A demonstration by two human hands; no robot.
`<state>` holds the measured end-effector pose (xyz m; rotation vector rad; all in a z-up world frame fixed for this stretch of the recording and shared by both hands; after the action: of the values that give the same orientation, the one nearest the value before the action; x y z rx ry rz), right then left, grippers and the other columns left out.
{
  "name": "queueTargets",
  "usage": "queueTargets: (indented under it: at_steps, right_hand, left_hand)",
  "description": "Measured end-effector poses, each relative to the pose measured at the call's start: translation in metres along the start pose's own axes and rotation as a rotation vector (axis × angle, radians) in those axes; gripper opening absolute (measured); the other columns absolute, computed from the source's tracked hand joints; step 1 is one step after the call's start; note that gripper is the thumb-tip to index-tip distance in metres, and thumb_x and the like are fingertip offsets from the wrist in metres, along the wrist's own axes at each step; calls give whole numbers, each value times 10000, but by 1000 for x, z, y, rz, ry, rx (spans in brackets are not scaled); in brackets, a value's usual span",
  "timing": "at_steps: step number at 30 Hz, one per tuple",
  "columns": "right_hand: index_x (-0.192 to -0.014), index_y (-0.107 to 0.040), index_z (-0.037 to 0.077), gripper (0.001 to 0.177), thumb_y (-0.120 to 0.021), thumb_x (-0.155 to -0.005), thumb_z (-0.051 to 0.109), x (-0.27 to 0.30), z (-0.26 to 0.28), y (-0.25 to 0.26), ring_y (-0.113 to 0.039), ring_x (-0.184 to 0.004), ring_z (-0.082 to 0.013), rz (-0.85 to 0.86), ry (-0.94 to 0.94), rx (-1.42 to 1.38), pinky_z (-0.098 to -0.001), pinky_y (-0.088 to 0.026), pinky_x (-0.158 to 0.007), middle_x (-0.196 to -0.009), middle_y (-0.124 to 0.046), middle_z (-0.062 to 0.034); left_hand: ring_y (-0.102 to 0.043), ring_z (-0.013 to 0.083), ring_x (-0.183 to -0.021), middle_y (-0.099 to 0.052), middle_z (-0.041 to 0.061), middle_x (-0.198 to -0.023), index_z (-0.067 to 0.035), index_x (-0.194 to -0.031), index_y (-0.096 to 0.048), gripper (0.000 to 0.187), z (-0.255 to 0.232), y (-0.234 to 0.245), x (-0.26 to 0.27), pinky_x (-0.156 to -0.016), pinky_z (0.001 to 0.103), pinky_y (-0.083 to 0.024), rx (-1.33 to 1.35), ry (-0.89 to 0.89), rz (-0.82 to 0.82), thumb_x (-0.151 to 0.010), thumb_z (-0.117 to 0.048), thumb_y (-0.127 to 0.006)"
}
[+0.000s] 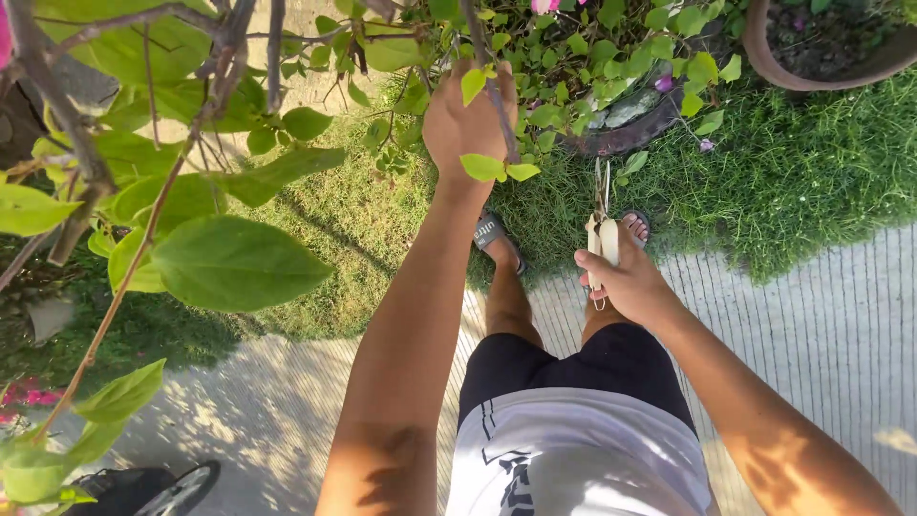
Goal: Pruning and grooming bougainvillea and other garden plants using garden shears.
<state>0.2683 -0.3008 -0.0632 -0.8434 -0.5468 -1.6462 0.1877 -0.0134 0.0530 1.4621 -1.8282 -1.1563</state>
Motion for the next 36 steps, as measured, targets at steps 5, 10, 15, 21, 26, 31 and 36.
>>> queueTargets:
  at_steps: [5, 10, 15, 21, 26, 31, 36]
  right_hand:
    - [-1314, -487, 46, 482, -653, -952, 318, 1, 3, -8, -706, -780, -175, 13, -28, 40, -332, -588, -564, -983, -648, -86]
    - [-1339, -484, 53, 503, -644, -948, 326, -8, 29, -10, -714, -786, -175, 20, 6, 60, -339, -573, -575, -1000, -660, -83]
    - [-1346, -478, 39, 508, -648, -956, 317, -23, 49, -11, -708, -787, -181, 29, 43, 41, -331, -577, -593, -999, -658, -105]
    - [-1350, -466, 45, 502, -645, -957, 303, -26, 68, -8, -712, -785, -168, 5, 41, 26, -320, -588, -590, -995, -673, -88]
    - [-1357, -474, 52, 488, -634, -965, 294, -25, 56, -3, -707, -785, -171, 3, 24, -6, -317, -584, -586, -986, -656, -78]
    - [-1368, -474, 53, 504, -636, -956, 294, -27, 46, 0, -710, -788, -182, 1, 2, 6, -331, -582, -574, -983, -653, -89]
    - [-1372, -458, 51, 514, -629, -963, 310, -25, 38, -1, -722, -790, -191, -3, -40, 56, -347, -580, -574, -993, -660, -95]
  left_hand:
    - [-704, 312, -743, -718, 113, -814, -85, -848, -660, 306, 35, -55, -9, -685, 414, -561, -306, 82, 157, -986, -353, -607]
    - [-727, 297, -716, -728, 104, -809, -77, -893, -661, 244, 42, -50, -5, -649, 390, -574, -198, 75, 195, -966, -295, -580]
    - [-719, 323, -646, -700, 142, -688, -84, -784, -678, 340, 24, -46, -17, -553, 435, -553, -271, 131, 273, -953, -377, -644]
    - [-743, 286, -619, -696, 142, -680, -78, -789, -660, 212, 22, -53, -12, -569, 410, -595, -41, 122, 180, -940, -213, -596]
    - [-722, 357, -644, -715, 167, -702, -67, -736, -666, 164, 20, -60, 4, -598, 475, -562, -90, 158, 205, -869, -161, -643]
    - [-720, 379, -663, -717, 183, -725, -46, -783, -645, 157, 24, -72, 19, -611, 490, -561, -55, 193, 201, -897, -149, -613]
    - [-715, 396, -678, -717, 202, -758, -37, -794, -645, 145, 26, -81, 28, -620, 495, -561, -56, 133, 115, -899, -132, -615]
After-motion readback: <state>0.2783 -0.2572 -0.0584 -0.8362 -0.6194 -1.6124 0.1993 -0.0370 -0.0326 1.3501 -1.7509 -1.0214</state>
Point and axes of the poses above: each hand's wrist, its own x-axis away from the middle knuckle, its own y-axis out of the back of the hand, z = x × y, the point moved 9 cm from there along -x, towards the middle knuckle
